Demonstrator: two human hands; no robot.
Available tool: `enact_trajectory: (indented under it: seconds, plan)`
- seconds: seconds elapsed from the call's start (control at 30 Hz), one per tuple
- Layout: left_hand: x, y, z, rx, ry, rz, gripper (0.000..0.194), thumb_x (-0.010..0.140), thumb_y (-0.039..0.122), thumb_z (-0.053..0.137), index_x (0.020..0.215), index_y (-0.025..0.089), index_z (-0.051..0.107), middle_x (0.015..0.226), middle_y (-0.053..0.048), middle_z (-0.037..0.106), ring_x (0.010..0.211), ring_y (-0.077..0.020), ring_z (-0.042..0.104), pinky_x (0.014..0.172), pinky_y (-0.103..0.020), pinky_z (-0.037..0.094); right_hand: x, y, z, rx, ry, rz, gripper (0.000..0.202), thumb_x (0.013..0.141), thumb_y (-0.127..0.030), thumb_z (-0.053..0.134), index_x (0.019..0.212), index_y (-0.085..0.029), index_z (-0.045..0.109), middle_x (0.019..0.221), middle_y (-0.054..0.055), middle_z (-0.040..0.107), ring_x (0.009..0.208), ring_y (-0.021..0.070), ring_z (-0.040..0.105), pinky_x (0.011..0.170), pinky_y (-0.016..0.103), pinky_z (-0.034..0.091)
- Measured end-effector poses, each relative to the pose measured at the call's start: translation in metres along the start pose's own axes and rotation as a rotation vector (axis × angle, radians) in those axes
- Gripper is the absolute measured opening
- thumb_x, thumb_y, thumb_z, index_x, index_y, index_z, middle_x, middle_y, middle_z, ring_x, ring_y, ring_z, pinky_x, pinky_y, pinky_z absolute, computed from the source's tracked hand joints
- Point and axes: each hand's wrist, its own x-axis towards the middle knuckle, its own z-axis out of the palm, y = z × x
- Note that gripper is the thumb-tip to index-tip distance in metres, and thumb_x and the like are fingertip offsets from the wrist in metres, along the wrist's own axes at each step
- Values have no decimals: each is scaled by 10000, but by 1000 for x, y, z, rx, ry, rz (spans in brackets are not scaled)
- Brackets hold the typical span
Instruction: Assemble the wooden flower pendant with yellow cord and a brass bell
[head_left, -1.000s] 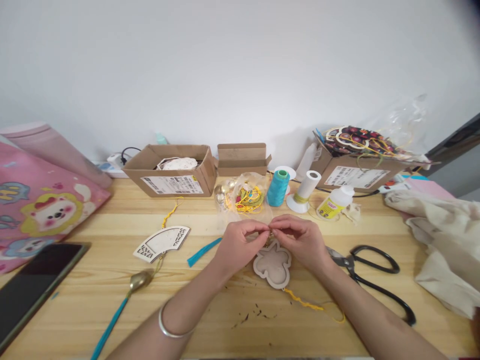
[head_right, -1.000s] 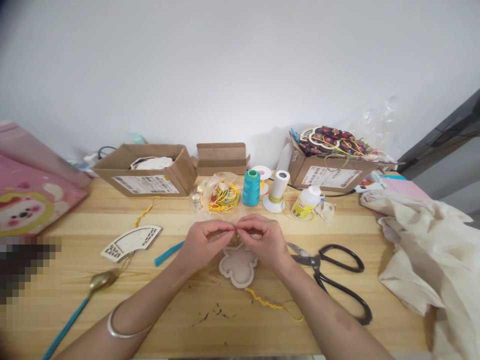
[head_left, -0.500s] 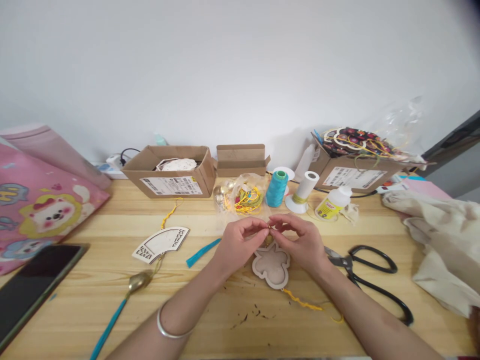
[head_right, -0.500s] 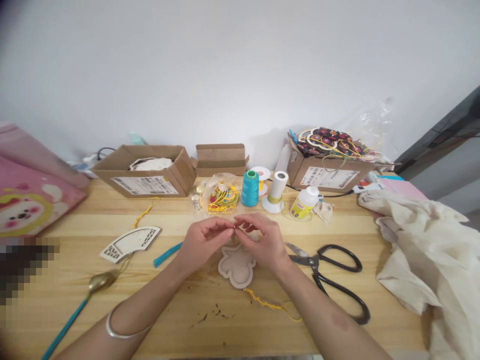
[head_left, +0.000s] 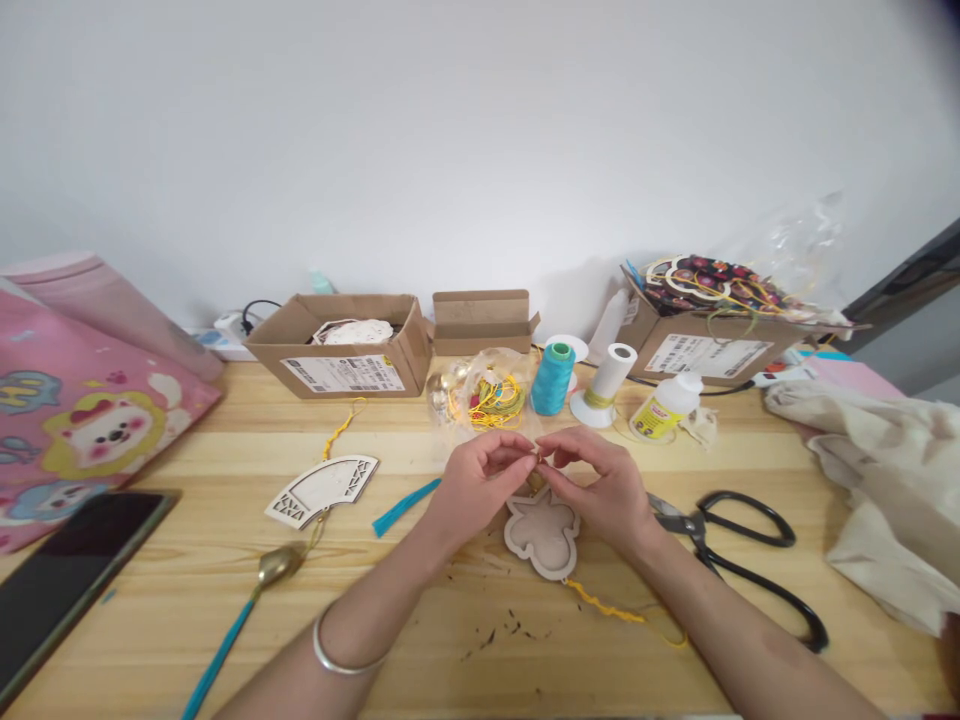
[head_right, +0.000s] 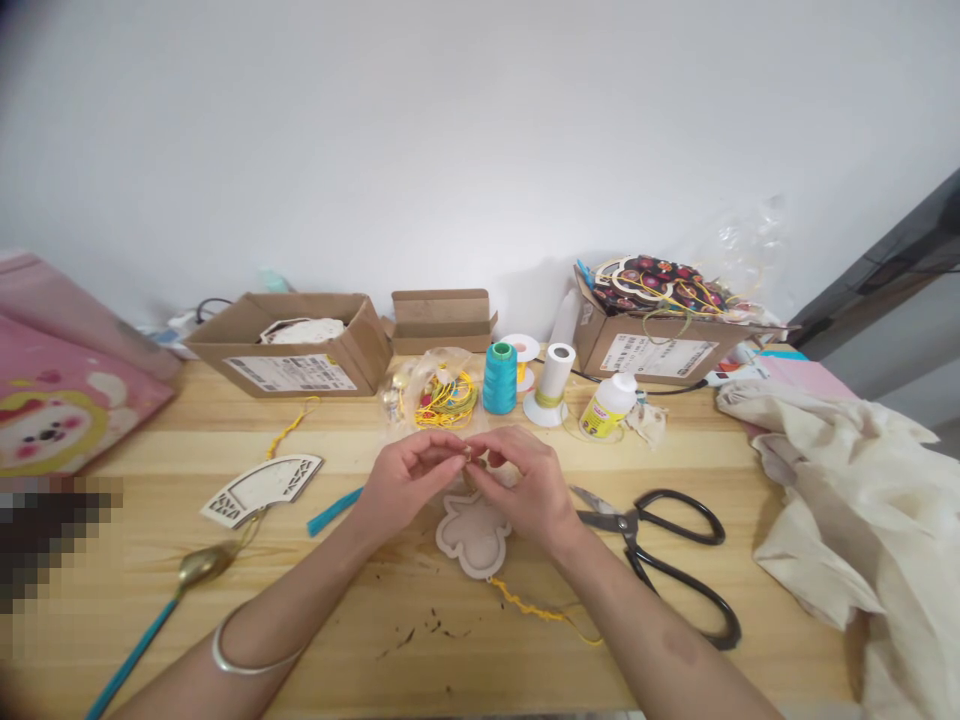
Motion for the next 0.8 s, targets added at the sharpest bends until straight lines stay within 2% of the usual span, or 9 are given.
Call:
enact_trajectory:
  seconds: [0.17,0.43,0.67,0.8]
  plan:
    - [1,0,-3,100,-62,19,217,746,281,568,899,163,665,909,-51,691,838,-177,625,746,-275,493,2,-1,-2,-54,-2,-89,150,728,-149,578,846,-219,638,761,28,644,700,140,585,639,275,497]
    - [-3,3,-4,214,-67,41,225,763,272,527,874,163,690,851,-33,707,759,-166,640,664,-237,488,1,4,-2,-117,5,-186,122,736,-174,577,815,-214,660,782,45,642,711,150,610,628,268,514]
    - [-4,3,-4,202,-21,-4,244,749,275,531,849,120,692,806,-65,704,734,-171,632,647,-235,477,-1,4,-1,-89,-39,-128,132,741,-164,565,825,-208,657,790,39,637,663,133,616,579,234,523]
    - [-2,2,-2,110,-3,-26,201,724,258,563,799,116,683,760,-58,697,691,-154,624,631,-229,473,0,2,1,-51,-16,-82,123,733,-144,565,794,-200,657,779,39,642,681,134,617,607,236,526]
